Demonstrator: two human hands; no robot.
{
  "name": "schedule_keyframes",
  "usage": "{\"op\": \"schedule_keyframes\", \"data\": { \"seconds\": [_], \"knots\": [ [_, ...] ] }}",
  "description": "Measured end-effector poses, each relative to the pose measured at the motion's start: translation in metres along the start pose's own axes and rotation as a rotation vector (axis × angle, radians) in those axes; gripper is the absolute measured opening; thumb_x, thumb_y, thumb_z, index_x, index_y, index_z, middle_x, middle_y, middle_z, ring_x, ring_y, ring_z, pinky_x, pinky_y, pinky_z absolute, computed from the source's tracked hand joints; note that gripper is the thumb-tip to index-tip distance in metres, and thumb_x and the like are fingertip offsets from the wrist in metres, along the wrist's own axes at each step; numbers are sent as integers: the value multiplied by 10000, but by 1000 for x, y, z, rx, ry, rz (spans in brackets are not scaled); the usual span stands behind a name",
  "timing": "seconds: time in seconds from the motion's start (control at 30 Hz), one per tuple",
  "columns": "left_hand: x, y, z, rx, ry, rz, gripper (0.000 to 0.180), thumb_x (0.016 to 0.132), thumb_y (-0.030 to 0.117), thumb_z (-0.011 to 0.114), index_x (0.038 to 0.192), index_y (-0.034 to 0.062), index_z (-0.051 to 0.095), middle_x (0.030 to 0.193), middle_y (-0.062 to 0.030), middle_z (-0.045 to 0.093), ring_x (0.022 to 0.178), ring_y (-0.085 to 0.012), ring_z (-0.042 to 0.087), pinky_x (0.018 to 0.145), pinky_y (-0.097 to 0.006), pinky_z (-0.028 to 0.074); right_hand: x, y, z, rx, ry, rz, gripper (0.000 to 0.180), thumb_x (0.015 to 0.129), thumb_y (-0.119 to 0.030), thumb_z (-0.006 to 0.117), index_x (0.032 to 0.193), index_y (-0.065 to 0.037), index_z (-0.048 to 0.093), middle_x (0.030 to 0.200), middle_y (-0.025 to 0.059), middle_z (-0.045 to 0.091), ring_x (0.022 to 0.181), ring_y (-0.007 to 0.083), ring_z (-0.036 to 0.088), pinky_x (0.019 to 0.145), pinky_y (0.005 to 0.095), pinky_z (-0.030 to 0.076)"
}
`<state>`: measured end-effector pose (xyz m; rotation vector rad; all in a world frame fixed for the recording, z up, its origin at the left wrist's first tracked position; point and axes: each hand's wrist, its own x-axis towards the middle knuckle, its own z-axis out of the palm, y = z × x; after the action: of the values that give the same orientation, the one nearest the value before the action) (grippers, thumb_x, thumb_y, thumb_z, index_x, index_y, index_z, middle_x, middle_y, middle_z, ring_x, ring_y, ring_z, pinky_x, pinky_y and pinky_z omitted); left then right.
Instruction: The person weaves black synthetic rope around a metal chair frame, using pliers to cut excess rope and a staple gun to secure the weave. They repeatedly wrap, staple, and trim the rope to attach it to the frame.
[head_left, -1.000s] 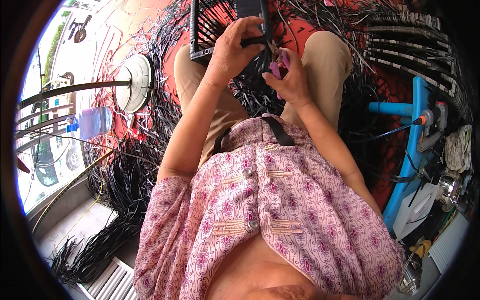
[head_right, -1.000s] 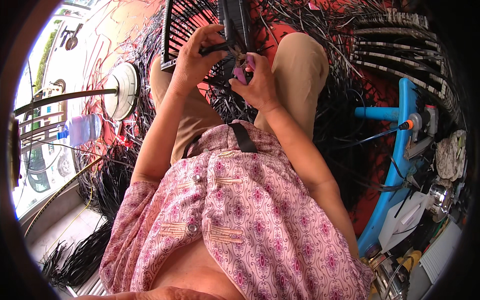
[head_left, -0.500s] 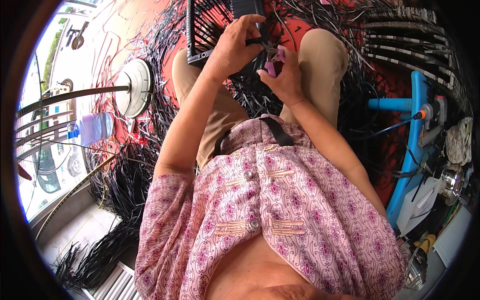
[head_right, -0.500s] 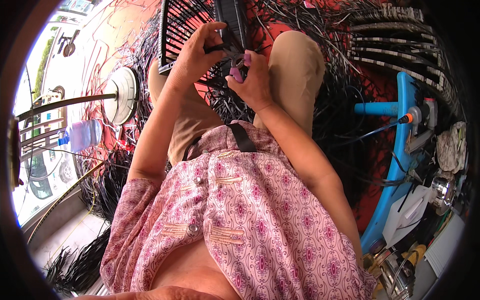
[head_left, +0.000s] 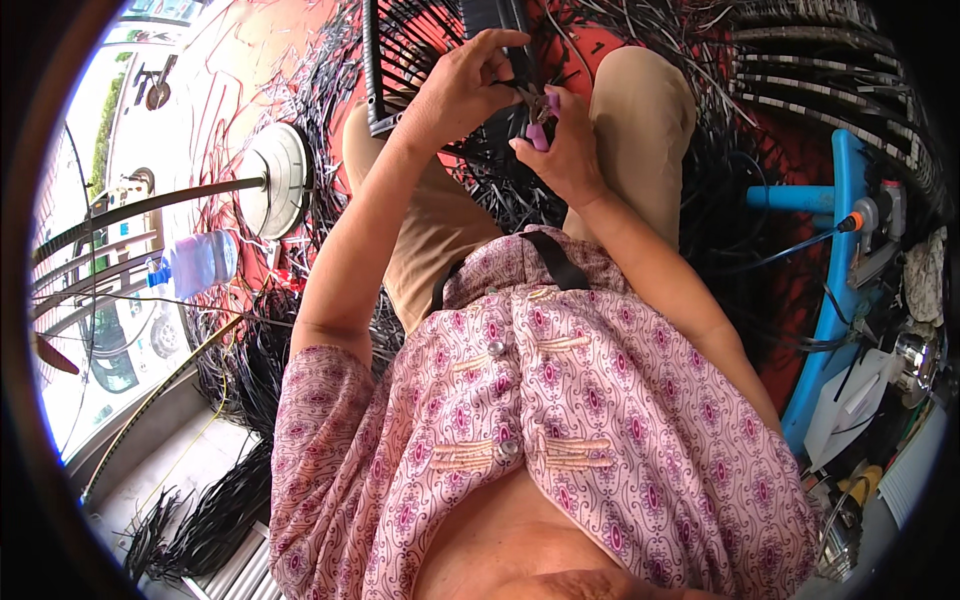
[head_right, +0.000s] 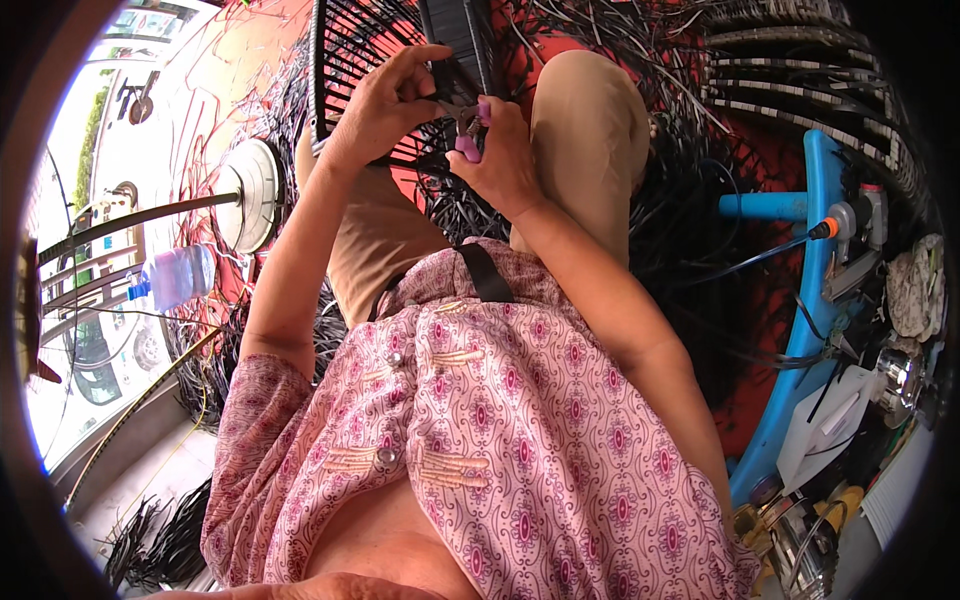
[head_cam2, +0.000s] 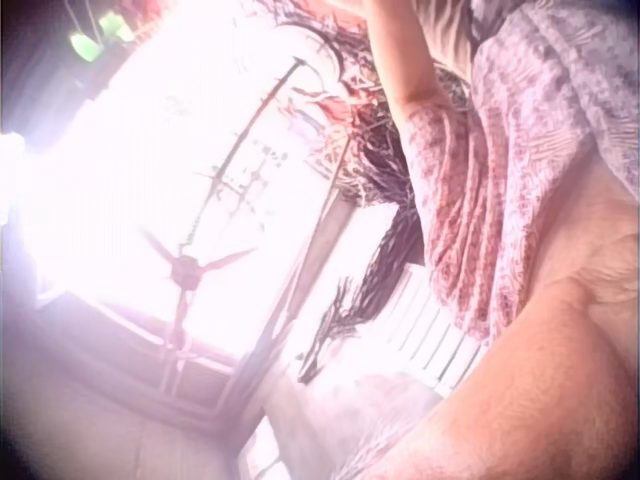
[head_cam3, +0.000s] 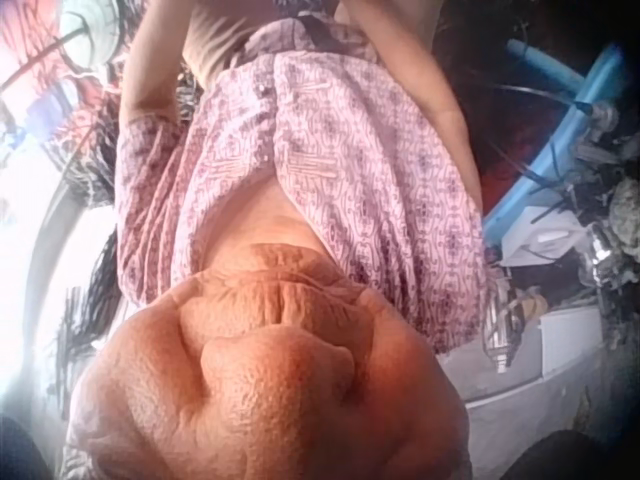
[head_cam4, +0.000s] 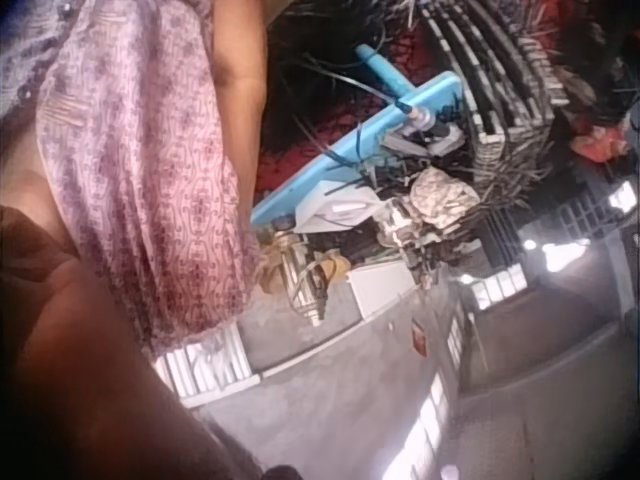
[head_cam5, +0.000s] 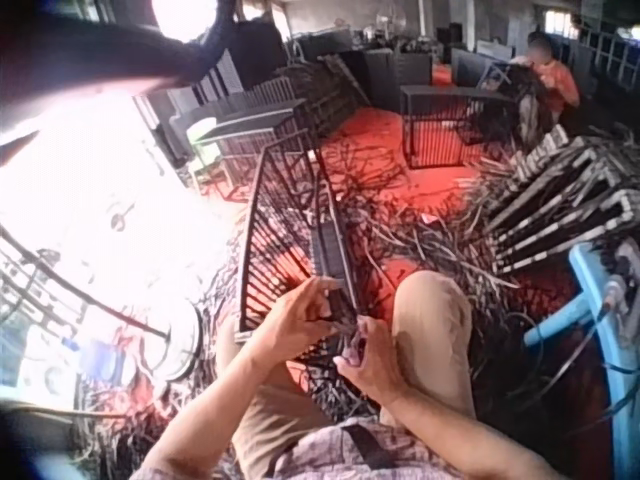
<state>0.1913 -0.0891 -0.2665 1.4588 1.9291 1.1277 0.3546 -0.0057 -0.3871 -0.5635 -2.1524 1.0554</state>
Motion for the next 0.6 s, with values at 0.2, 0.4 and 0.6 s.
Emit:
{"op": "schedule_keyframes", "data": {
  "seconds": [0.2, 0.4, 0.6],
  "knots": [
    [0, -2, 0, -11, -19, -13, 607, 776, -45, 745, 1352, 94, 615, 873, 45, 489, 715, -52, 463, 643, -216, 416, 1, -5, 0, -19, 18, -17, 807, 687, -198, 851, 1360, -16, 444, 1173, 175, 539, 1082, 349, 571, 966, 469, 465],
    [-3, -4, 2, -4, -18, -8, 594, 783, -59, 735, 1345, 99, 622, 867, 52, 471, 709, -45, 441, 639, -205, 403, 1, -6, 0, -10, 5, 0, 774, 686, -159, 840, 1340, -16, 452, 1136, 162, 548, 1064, 338, 575, 963, 468, 463],
    [-3, -8, 1, -86, -33, 2, 584, 775, -61, 736, 1333, 75, 628, 840, 51, 480, 685, -39, 445, 623, -203, 402, 0, -5, 1, 12, -2, 18, 753, 689, -134, 820, 1332, -19, 447, 1136, 163, 543, 1066, 347, 568, 962, 472, 461]
  ]
}}
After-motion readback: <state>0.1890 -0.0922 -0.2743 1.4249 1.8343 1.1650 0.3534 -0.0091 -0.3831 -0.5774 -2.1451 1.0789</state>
